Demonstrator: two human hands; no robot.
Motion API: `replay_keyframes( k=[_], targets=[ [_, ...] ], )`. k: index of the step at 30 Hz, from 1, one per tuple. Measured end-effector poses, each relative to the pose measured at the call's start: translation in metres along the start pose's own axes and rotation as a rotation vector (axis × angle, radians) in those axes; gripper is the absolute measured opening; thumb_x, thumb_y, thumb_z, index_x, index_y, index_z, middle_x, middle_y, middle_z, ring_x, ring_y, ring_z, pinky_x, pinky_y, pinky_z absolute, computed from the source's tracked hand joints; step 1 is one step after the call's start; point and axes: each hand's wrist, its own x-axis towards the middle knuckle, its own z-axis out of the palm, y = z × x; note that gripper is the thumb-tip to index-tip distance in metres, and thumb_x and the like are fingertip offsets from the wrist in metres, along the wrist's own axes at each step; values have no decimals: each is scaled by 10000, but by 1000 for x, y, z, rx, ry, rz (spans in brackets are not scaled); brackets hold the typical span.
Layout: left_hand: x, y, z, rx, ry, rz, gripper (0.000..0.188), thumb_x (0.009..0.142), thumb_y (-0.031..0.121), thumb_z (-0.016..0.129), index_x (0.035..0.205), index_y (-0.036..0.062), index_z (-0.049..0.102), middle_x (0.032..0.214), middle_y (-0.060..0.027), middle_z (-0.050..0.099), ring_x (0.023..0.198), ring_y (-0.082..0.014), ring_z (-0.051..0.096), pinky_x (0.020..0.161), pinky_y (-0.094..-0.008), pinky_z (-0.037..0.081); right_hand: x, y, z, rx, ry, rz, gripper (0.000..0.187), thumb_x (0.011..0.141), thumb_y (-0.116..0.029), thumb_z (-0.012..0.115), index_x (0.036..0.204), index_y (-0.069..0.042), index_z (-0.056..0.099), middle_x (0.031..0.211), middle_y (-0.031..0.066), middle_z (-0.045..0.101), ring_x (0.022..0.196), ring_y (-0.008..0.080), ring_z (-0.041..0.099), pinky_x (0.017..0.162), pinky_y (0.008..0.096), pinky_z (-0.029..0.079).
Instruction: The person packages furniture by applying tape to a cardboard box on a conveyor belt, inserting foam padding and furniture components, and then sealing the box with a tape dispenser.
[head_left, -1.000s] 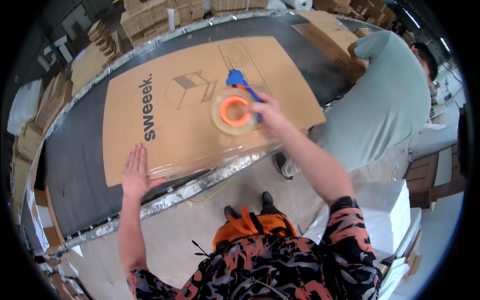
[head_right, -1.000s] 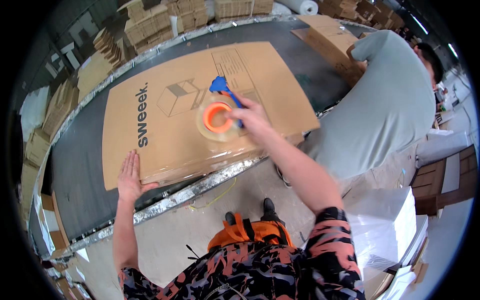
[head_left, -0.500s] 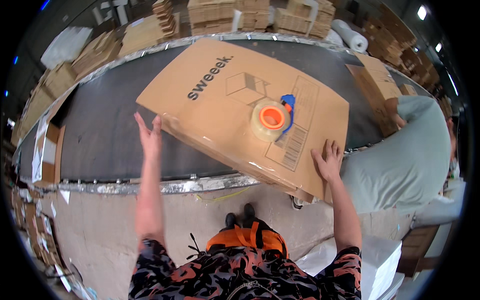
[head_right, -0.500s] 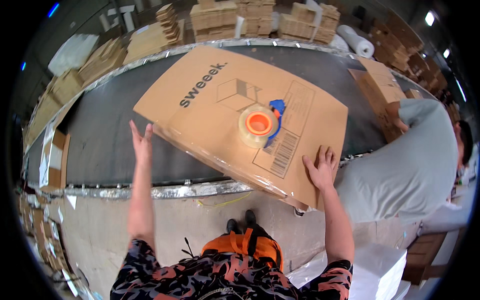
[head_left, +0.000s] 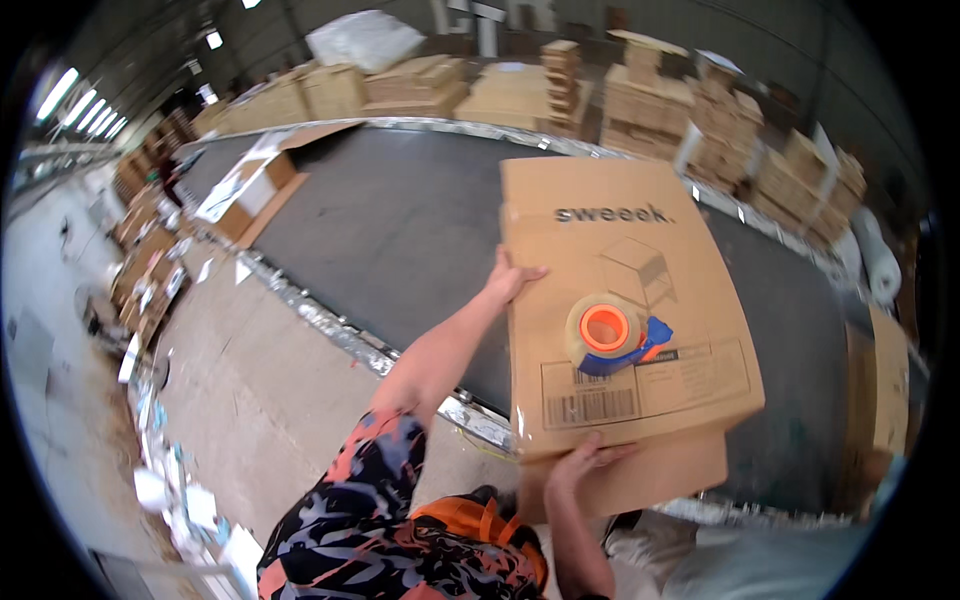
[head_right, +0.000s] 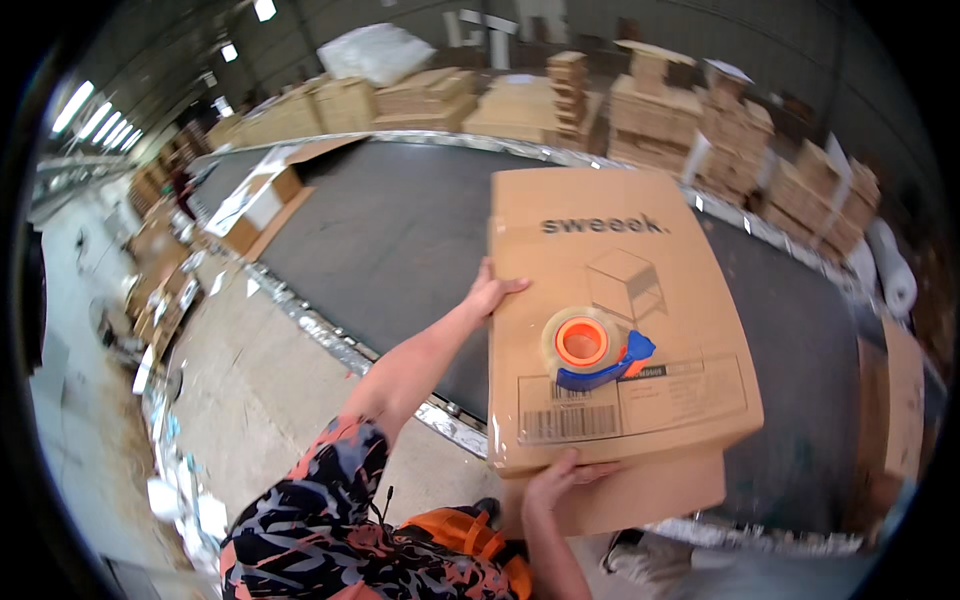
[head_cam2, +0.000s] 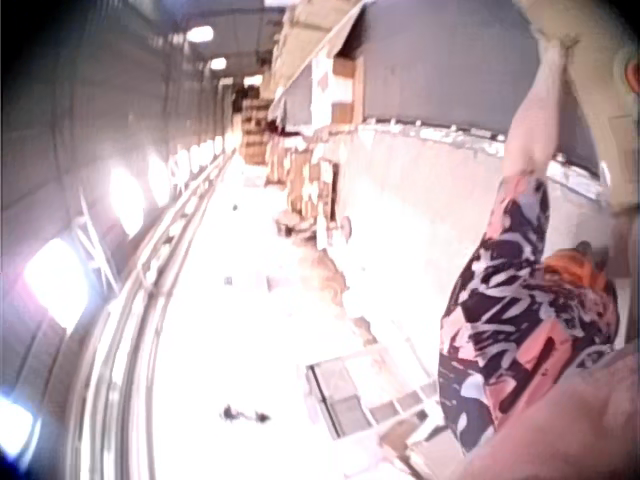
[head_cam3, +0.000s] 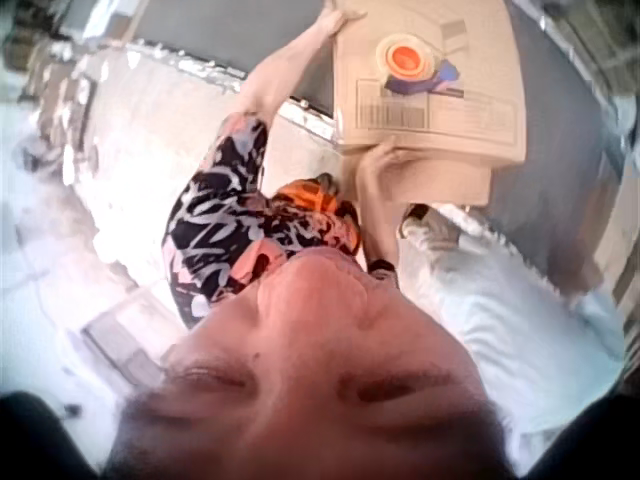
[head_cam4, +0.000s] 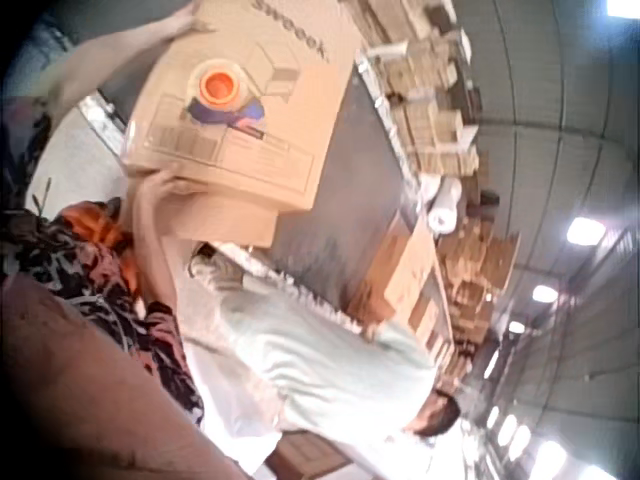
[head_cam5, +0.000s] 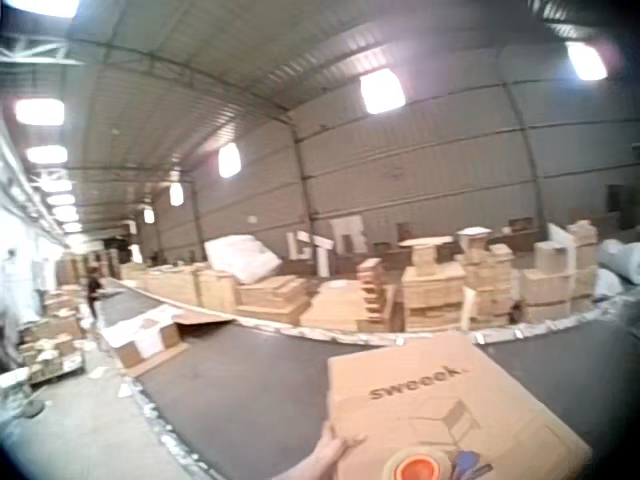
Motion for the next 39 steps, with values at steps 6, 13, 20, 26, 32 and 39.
replay_keyframes(
  k=[6, 13, 20, 26, 32, 39],
  targets=[
    [-36, -44, 14, 1218, 288, 200, 976, 860, 576, 504, 1437, -85, 77, 1473, -274, 251, 1162, -399, 531, 920, -427, 488, 15, -26, -60, -282, -710, -81, 927, 798, -272, 698, 1445, 70, 130, 1489, 266, 198, 1387, 353, 237, 1123, 445, 217],
    [-103, -46, 21, 1046, 291, -27, 954, 874, 658, 408, 1426, -80, 159, 1077, -271, 623, 968, -398, 632, 800, -465, 525, 283, 0, -175, -907, 125, -601, 617, 964, -453, 426, 1378, 2, 396, 1362, 250, 449, 1274, 400, 407, 1047, 475, 327],
    [-97, -35, 5, 915, 181, -87, 984, 813, 726, 450, 1397, -42, 256, 1014, -260, 645, 935, -402, 642, 807, -468, 520, 262, -56, -156, -1010, -96, 1, 852, 803, -708, 461, 1339, -46, 481, 1247, 199, 580, 1161, 374, 537, 953, 455, 420],
    [-166, -47, -80, 1089, 212, 28, 948, 789, 779, 417, 1249, -50, 419, 901, -253, 667, 855, -399, 663, 740, -468, 538, 115, -55, -143, -947, 89, -48, 772, 772, -644, 577, 1123, 43, 614, 1026, 245, 657, 968, 406, 623, 822, 475, 482],
    [-140, -32, -151, 1272, 298, 151, 831, 843, 710, 425, 1086, -78, 522, 866, -279, 656, 823, -397, 668, 709, -464, 541, -27, -50, -105, -816, 230, -12, 623, 776, -563, 635, 969, 29, 648, 916, 239, 674, 874, 402, 652, 767, 460, 511],
    [-157, -46, -201, 1205, 199, 228, 703, 866, 624, 484, 992, -61, 573, 925, -323, 634, 893, -471, 624, 779, -517, 500, -79, -44, -94, -687, 422, -30, 628, 787, -527, 603, 1065, 35, 580, 852, 265, 665, 851, 437, 645, 775, 490, 505]
  ],
)
